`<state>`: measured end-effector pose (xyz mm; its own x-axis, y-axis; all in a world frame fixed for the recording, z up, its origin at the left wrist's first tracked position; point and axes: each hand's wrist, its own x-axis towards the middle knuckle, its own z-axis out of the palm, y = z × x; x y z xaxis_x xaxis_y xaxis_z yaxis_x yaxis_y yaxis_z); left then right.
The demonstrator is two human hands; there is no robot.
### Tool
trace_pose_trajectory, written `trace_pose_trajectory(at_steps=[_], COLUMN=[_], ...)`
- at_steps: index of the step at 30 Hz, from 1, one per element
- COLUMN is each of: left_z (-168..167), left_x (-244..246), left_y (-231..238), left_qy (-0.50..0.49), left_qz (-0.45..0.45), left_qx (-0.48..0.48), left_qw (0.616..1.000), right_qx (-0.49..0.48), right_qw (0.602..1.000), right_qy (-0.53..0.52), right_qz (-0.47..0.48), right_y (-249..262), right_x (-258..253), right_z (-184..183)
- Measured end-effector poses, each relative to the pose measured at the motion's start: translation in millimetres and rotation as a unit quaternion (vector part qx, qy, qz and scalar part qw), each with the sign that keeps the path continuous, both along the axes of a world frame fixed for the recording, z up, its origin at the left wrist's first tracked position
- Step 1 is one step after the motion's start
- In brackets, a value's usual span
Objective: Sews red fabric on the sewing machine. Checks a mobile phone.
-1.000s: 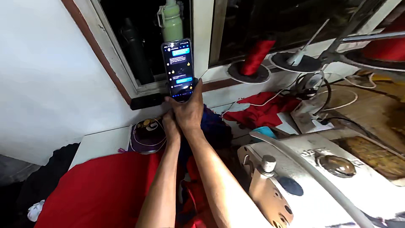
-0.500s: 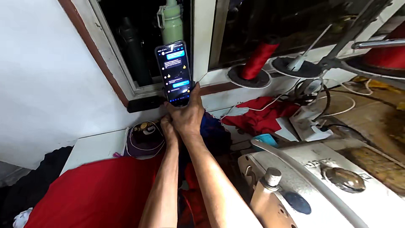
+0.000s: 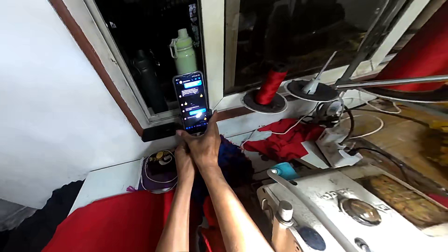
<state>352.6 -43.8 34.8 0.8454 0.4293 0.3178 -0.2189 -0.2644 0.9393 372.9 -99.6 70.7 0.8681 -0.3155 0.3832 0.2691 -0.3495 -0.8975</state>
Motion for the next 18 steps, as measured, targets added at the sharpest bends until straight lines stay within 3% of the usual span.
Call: trace_pose_trajectory(at_steps=[8, 18], left_z=[-19.1, -36.0], left_x=[-10.9, -49.7], left_y=[11.8, 23.0], left_qy=[-0.038, 0.016], left_qz=[0.017, 0.049], left_qx=[0.031, 0.054], left_qw=[0.999, 0.997], right_qx=[0.046, 0.069], right_qw=[0.999, 0.996], right_qy=[0.014, 0.049], right_qz=[0.014, 0.034], right_y=[-4.0, -7.7], right_x=[-1.7, -7.6], right_z=[-5.7, -8.6])
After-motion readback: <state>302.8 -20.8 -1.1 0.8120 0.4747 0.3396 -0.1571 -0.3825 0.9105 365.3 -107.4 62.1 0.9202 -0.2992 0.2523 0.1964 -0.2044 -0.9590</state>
